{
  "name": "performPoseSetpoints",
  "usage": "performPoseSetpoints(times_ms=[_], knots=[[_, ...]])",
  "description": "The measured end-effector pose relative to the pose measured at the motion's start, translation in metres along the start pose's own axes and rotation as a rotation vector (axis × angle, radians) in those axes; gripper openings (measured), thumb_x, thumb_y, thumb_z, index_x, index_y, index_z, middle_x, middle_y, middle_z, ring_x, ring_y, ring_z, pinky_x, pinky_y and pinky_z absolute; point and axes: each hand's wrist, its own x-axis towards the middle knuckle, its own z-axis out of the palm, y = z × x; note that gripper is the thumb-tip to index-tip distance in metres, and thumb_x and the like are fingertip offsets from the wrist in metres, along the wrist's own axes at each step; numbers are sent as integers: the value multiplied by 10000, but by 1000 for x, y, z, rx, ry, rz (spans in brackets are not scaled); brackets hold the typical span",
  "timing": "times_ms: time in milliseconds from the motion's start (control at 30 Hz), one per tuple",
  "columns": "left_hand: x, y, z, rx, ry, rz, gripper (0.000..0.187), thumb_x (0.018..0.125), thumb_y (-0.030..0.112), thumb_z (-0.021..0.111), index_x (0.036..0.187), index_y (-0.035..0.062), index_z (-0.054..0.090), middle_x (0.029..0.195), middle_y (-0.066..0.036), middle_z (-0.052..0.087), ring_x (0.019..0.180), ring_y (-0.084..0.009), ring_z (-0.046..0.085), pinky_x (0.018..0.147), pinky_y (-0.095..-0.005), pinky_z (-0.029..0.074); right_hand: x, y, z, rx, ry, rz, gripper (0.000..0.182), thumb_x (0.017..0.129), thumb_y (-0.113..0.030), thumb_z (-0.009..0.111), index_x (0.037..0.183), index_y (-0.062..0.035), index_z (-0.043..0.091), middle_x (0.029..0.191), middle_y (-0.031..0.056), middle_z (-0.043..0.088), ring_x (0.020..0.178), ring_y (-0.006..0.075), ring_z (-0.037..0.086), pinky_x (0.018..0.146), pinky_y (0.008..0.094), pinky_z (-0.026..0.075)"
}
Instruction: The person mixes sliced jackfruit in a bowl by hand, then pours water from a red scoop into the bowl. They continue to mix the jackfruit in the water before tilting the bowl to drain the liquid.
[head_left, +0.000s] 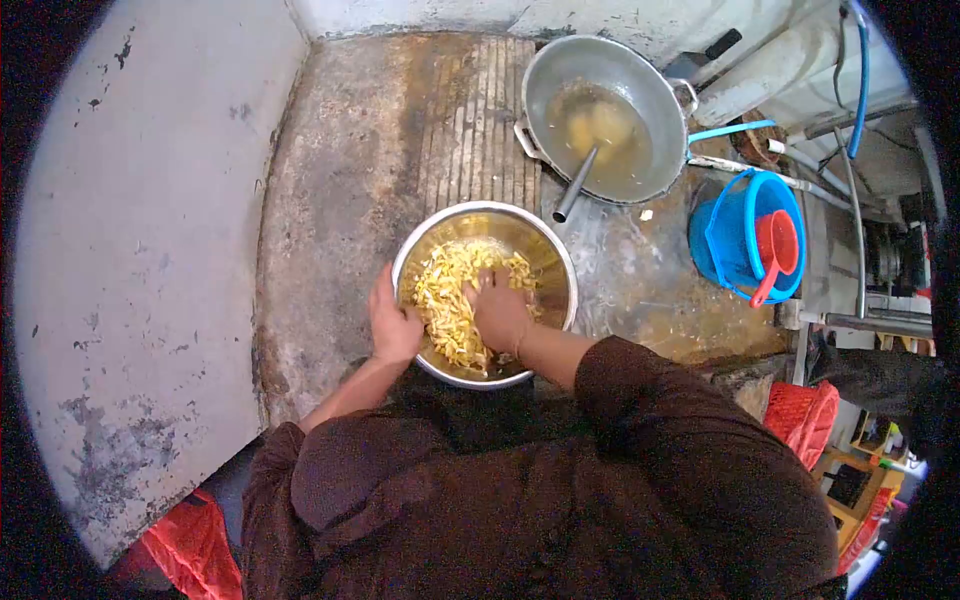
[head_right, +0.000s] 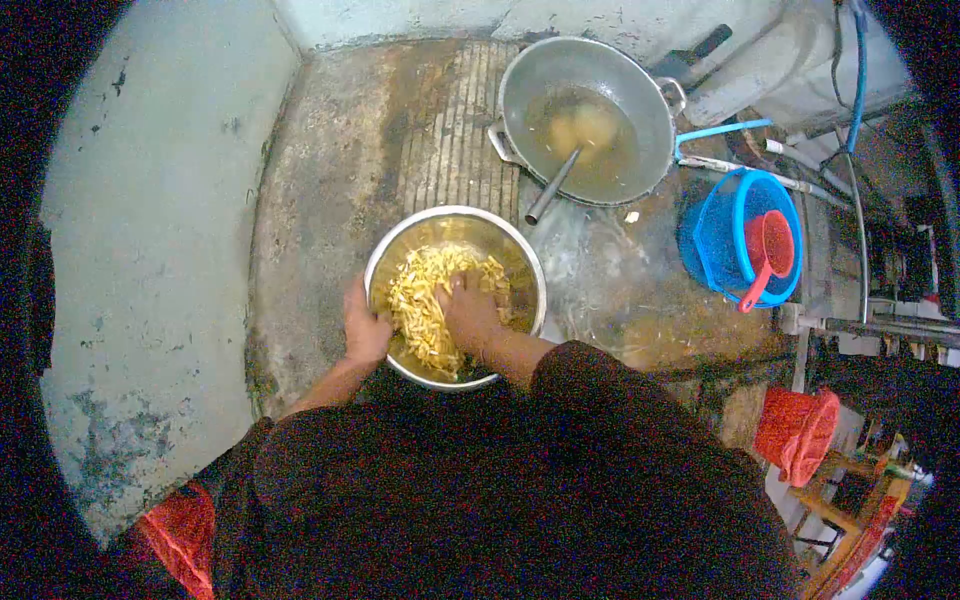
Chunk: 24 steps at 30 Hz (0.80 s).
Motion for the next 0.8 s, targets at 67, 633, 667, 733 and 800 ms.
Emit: performPoseSetpoints(times_ms=[67,633,667,733,800], knots=[[0,2,-1,69,15,69,658,713,2,466,1352,-4,307,1200,-276,430,1091,-430,435,961,-444,362,29,12,5,175,-60,27,434,822,-272,522,1198,-56,522,1199,267,491,1082,392,515,812,483,491],[5,14,-15,-22,-109,-42,717,743,22,525,1398,19,233,1192,-271,387,1063,-420,448,922,-451,384,52,70,-76,334,-259,-108,714,629,-486,738,1143,-21,566,1072,245,603,1012,373,577,893,382,448],[6,11,-12,-31,-95,-1,683,769,38,514,1396,21,243,1168,-264,410,1047,-414,459,911,-453,389,54,67,-69,370,-164,-65,746,632,-511,729,1170,-25,549,1092,252,594,1029,381,568,915,376,436],[10,4,-9,-41,-63,75,617,820,71,491,1392,25,264,1118,-251,456,1014,-404,482,888,-456,399,62,44,-54,460,93,-33,752,630,-548,702,1178,-47,577,1165,283,549,1068,357,562,928,376,443],[12,9,-12,-95,-59,33,549,865,93,459,1383,29,291,1105,-249,490,1016,-401,493,902,-446,396,59,3,-55,472,259,-120,758,652,-560,661,1180,-24,566,1208,294,512,1125,366,526,970,462,401]])
